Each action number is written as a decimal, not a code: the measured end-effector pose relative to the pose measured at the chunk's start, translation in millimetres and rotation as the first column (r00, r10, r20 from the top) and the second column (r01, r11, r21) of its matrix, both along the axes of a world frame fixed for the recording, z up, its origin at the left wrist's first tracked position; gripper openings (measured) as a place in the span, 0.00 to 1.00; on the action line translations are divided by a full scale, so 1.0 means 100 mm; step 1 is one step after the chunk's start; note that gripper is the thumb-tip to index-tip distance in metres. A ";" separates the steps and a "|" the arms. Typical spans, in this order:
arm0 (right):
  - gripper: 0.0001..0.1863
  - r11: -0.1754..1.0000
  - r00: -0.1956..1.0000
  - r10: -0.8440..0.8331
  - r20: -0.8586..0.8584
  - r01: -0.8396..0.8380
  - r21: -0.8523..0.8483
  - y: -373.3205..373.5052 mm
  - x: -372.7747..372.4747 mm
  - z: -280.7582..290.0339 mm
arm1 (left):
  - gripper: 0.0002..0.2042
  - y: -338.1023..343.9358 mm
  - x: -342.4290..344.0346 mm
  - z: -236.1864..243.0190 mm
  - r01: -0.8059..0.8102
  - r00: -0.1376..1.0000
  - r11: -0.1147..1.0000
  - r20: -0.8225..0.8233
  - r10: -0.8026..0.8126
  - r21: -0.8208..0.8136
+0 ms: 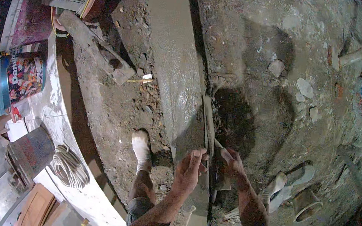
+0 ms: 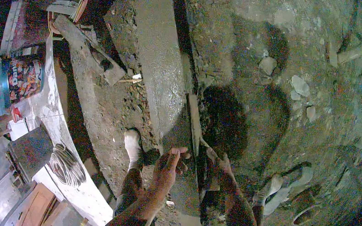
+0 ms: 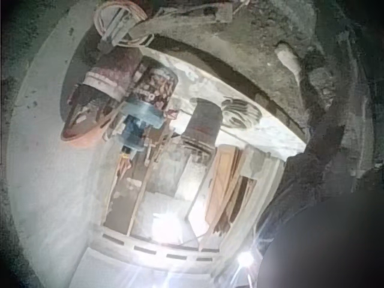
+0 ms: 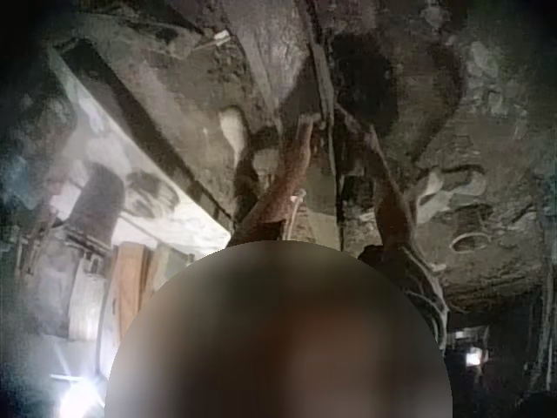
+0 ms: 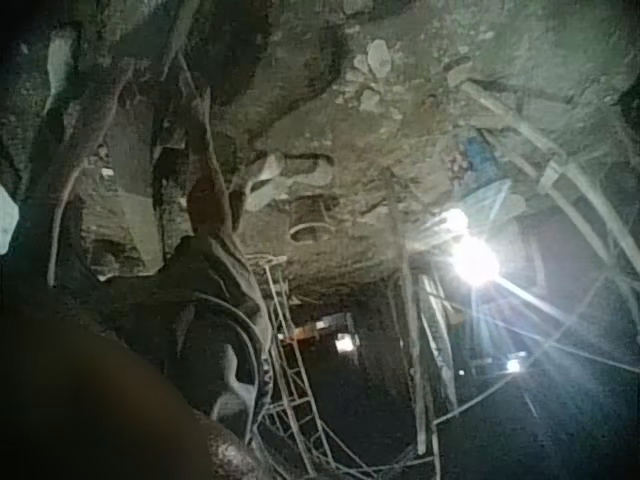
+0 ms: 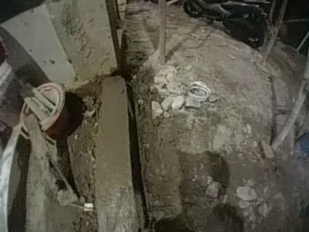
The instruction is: Smoothing a narrow strip of wet concrete using a hand float.
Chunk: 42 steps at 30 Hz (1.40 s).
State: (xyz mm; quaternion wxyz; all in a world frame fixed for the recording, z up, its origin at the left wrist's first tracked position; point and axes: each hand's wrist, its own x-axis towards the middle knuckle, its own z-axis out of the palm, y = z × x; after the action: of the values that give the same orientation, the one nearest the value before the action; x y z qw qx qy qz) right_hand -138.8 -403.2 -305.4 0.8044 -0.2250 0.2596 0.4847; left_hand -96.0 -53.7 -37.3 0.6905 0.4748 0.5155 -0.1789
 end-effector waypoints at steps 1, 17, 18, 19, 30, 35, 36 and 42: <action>0.27 0.968 0.977 0.209 -0.038 -0.212 -0.133 0.87 0.03 0.21 | 0.29 0.18 -0.14 0.08 -0.017 0.998 0.998 -0.061 0.020 0.059; 0.27 0.775 0.564 0.579 0.589 -0.156 -0.613 4.70 4.05 0.86 | 0.29 0.58 -0.05 0.27 0.031 0.999 0.991 -0.034 -0.027 0.127; 0.27 0.775 0.569 0.580 0.583 -0.165 -0.610 4.69 3.95 0.87 | 0.30 0.59 -0.03 0.29 0.012 0.999 0.993 -0.049 -0.006 0.118; 0.27 0.736 0.597 0.614 0.516 -0.199 -0.647 4.64 3.81 0.86 | 0.30 0.58 -0.01 0.28 -0.008 0.998 0.994 -0.063 0.015 0.106; 0.29 0.179 0.262 0.964 0.050 -0.497 -0.849 2.01 1.02 0.51 | 0.28 -0.01 -0.10 0.12 0.018 0.998 0.996 -0.062 -0.012 0.090; 0.29 0.679 0.859 0.497 -0.125 -0.475 -0.560 0.38 -1.04 1.32 | 0.28 0.01 -0.37 0.07 0.032 0.998 0.996 -0.055 -0.027 0.088; 0.30 0.765 0.929 0.267 -0.257 -0.366 -0.530 0.01 -1.23 1.34 | 0.28 -0.02 -0.34 0.04 -0.015 0.999 0.996 -0.048 0.019 0.089; 0.36 0.770 0.718 0.624 0.309 -0.498 -0.398 -0.43 -0.43 0.09 | 0.28 -0.09 -0.22 -0.02 -0.022 1.000 0.997 0.021 0.021 0.078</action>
State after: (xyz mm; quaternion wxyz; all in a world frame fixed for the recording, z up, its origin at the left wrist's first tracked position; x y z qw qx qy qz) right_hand -181.7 -446.0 -296.2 0.6116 -0.5071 0.0642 0.6039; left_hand -118.1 -63.0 -39.2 0.6785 0.4979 0.5201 -0.1461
